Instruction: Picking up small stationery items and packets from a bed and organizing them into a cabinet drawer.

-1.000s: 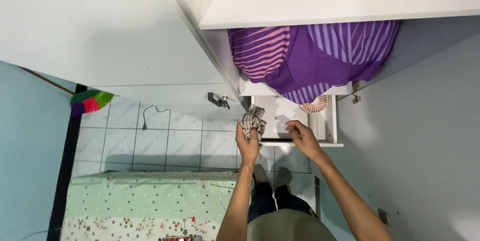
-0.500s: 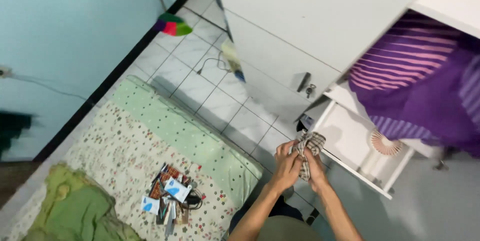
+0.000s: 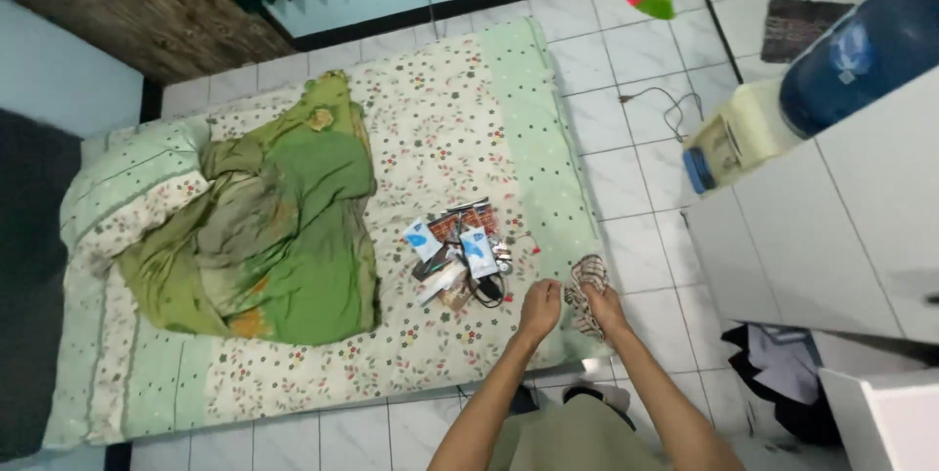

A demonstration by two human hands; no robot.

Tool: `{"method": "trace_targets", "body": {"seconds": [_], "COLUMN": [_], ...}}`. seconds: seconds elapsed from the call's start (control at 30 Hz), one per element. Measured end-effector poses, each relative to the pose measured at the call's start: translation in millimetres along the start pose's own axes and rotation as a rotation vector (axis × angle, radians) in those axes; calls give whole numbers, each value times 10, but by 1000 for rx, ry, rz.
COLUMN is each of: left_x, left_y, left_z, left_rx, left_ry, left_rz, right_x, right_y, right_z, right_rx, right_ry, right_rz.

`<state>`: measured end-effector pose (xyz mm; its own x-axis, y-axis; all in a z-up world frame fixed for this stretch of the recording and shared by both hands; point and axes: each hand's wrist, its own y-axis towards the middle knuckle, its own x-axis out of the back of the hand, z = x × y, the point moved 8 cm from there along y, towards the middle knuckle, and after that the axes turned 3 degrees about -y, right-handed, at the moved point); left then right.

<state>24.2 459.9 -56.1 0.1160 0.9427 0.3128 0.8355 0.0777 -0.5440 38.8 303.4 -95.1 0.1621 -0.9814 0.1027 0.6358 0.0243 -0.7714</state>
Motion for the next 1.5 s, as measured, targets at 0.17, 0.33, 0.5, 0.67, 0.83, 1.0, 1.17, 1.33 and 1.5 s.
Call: {"method": "trace_targets", "body": {"seconds": [0.17, 0.33, 0.5, 0.67, 0.83, 1.0, 1.17, 1.33, 1.5], "left_x": [809, 1140, 1297, 1341, 1415, 1164, 1090, 1405, 1561], "left_y": [262, 643, 1181, 1527, 1874, 2414, 2616, 1928, 807], "left_z": [1020, 1909, 2462, 2801, 2869, 3532, 3714, 3115, 2475], "left_rx": [43, 116, 154, 237, 302, 572, 502, 493, 238], "left_ry": [-88, -165, -239, -244, -124, 678, 787, 651, 149], "left_rz": [-93, -93, -201, -297, -377, -143, -122, -141, -260], "right_x": [-973, -1562, -1861, -1885, -1616, -1354, -1242, -1332, -1716], "right_y": [465, 954, 885, 799, 1564, 1934, 2041, 1800, 1236], "right_z": [-91, -202, 150, 700, 206, -308, -603, -552, -211], "right_rx": [16, 64, 42, 89, 92, 66, 30, -61, -211], "right_ry": [-174, -409, -422, -452, -347, -188, -146, -114, -157], "right_rz": [72, 56, 28, -20, 1, -49, -59, -60, 0]}}
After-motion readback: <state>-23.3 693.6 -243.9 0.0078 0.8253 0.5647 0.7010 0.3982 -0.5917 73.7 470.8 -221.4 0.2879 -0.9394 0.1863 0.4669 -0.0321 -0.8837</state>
